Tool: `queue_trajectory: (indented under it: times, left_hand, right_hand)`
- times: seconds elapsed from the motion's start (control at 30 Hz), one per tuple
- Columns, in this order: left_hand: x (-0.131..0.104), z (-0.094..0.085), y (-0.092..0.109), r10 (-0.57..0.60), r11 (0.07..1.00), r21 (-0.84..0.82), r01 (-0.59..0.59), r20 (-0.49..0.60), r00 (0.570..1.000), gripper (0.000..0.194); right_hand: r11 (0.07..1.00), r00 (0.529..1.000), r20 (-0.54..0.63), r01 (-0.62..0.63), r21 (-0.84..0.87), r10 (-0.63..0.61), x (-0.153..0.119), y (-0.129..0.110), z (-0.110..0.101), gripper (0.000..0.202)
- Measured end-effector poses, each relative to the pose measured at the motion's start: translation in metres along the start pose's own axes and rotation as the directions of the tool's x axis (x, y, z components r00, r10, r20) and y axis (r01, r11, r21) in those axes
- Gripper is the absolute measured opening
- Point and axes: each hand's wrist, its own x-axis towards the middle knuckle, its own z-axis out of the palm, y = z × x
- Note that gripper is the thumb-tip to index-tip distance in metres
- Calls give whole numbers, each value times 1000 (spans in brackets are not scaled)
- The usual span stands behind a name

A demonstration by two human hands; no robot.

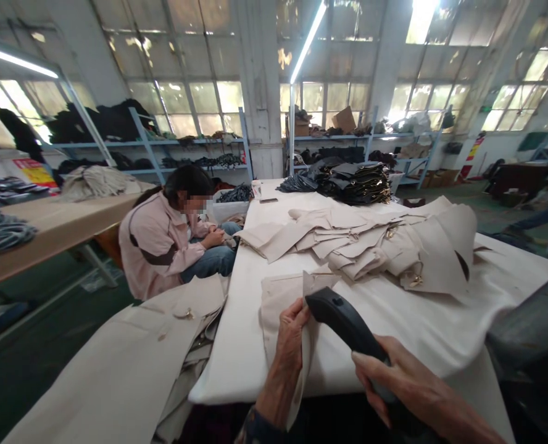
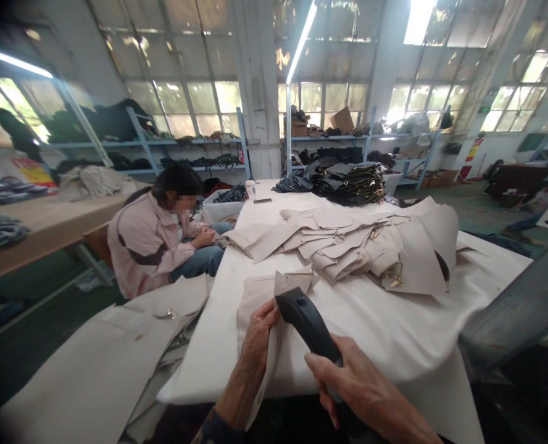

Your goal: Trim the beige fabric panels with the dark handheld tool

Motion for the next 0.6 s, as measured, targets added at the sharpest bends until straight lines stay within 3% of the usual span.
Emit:
queue_trajectory:
  times: [0.13, 0.3, 0.43, 0.53, 0.6]
  left_hand:
    - [-3, -2, -8, 19, 1000, -10, -19, 10, 1000, 13]
    - [-8, 1, -10, -67, 997, -45, 66, -30, 997, 22]
    - [14, 13, 19, -30, 998, -51, 26, -77, 997, 29]
    - [38, 29, 48, 8, 993, -115, -18, -83, 997, 34]
    - [51, 36, 63, 63, 975, -201, -91, -143, 988, 36]
  right_hand:
    - [1000, 1000, 14, 10, 1, -10, 0, 7, 5, 34]
    - [998, 987, -145, 66, 11, -63, 15, -10, -6, 37]
    - [998, 981, -188, 55, 15, -51, -5, -15, -24, 41]
    - [1000, 953, -302, -2, -19, -4, -31, -11, -36, 44]
    - [998, 929, -370, -30, -52, 9, -45, -6, -42, 46]
